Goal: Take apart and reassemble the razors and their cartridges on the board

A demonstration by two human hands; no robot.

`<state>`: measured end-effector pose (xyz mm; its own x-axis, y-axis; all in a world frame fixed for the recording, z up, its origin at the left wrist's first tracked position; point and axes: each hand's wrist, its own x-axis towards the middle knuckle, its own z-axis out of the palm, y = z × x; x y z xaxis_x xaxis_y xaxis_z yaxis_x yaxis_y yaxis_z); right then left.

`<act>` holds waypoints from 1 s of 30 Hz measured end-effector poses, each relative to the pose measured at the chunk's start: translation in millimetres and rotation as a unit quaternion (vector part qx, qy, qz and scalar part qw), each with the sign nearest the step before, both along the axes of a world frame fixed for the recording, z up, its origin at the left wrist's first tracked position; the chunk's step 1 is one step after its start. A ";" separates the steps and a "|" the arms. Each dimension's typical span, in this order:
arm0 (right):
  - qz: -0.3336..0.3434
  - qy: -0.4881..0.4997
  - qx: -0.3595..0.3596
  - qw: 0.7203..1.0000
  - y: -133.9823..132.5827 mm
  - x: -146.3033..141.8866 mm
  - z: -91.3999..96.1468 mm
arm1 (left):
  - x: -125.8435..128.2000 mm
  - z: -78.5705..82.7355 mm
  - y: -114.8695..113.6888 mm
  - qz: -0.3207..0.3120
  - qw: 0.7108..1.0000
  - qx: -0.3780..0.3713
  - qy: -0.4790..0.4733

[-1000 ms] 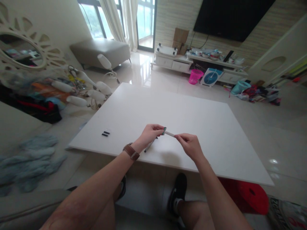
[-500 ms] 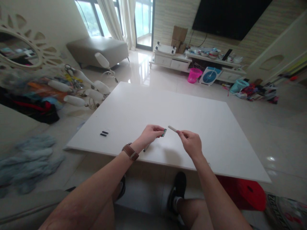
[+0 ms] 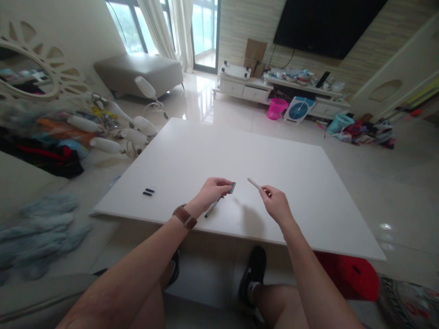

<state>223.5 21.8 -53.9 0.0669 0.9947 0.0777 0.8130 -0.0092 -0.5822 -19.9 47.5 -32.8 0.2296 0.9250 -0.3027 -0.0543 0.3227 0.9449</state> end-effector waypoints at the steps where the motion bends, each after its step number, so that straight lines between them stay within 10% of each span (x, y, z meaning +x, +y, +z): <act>1: 0.018 0.003 -0.019 1.000 1.4 3.5 -5.7 | -0.8 0.7 1.0 0.009 1.000 -0.001 -0.002; 11: -0.003 -0.025 -0.133 0.991 -2.9 28.6 -63.2 | -11.2 11.8 2.8 0.044 0.999 -0.005 -0.024; 14: 0.146 0.027 -0.168 0.975 -24.9 -7.1 -67.0 | -15.1 14.8 2.8 0.052 0.998 0.000 -0.032; 17: 0.343 0.074 -0.263 0.899 -34.7 -27.6 -57.3 | -17.9 17.6 2.4 0.058 0.998 0.004 -0.041; 22: 0.085 0.055 -0.110 0.989 -4.4 6.6 -48.2 | -19.1 21.4 0.8 0.049 0.998 -0.002 -0.048; 25: -0.012 -0.005 -0.091 0.996 3.3 11.6 -59.5 | -17.6 20.5 0.5 0.048 0.998 -0.006 -0.048; 30: 0.252 0.013 -0.227 0.941 -29.9 -44.5 -63.6 | -14.8 18.1 0.7 0.051 0.998 -0.005 -0.043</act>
<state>179.0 -8.1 -117.5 -0.4258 0.8313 -0.3572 0.7659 0.1210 -0.6314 -34.8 48.2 -14.7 0.1605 0.9419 -0.2951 -0.1688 0.3208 0.9320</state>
